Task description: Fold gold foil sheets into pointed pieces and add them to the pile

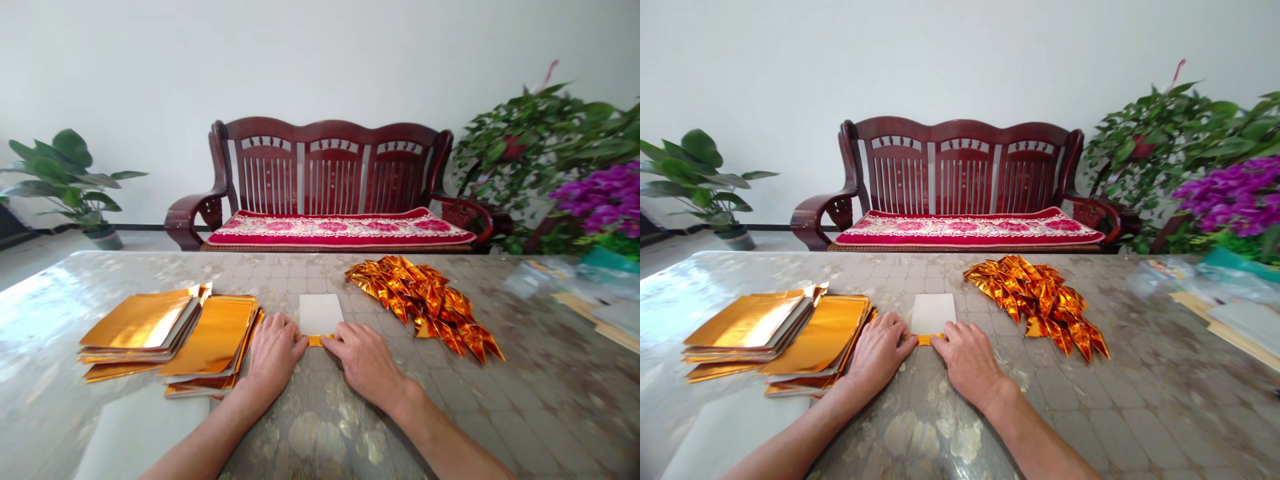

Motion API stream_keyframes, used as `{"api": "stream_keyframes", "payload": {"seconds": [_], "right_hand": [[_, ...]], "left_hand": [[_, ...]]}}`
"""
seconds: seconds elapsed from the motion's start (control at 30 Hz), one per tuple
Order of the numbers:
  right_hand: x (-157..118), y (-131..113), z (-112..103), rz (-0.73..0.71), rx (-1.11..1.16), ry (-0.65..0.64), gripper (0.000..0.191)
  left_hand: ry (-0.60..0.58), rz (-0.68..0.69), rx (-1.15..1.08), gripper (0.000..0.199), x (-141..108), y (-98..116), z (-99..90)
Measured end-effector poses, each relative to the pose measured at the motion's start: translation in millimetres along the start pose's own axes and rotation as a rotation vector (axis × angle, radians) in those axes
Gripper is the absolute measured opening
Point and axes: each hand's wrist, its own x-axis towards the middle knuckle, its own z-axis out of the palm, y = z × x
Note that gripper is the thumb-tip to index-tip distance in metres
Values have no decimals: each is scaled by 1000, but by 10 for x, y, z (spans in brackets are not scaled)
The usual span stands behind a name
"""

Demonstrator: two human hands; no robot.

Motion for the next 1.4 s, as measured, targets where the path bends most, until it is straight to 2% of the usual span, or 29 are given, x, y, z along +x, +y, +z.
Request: {"api": "stream_keyframes", "payload": {"seconds": [0.1, 0.2, 0.3, 0.4, 0.63, 0.8, 1.03, 1.4], "right_hand": [[0, -6, -6, -7, -5, -3, 27], [1, -14, -13, -20, -19, -17, 27], [1, -26, -20, -24, -39, -25, 28], [-6, -45, -35, -36, -60, -27, 27], [-45, -93, -69, -27, -95, -36, 28], [-48, -132, -100, 13, -64, -89, 28], [-83, -199, -152, 95, -54, -141, 36], [-122, -197, -216, 177, -72, -158, 44]], "left_hand": [[54, 7, -18, 12, -11, -15, 20], [90, 110, -69, 10, -18, -18, 52], [14, 293, -133, 19, -31, 7, 69], [-87, 376, -71, 17, -65, 63, 47], [-148, 404, 220, 17, -168, 214, -3], [-148, 396, 287, 21, -219, 272, 20], [-82, 378, 385, 24, -298, 321, 68], [-43, 372, 433, 26, -354, 329, 122]]}}
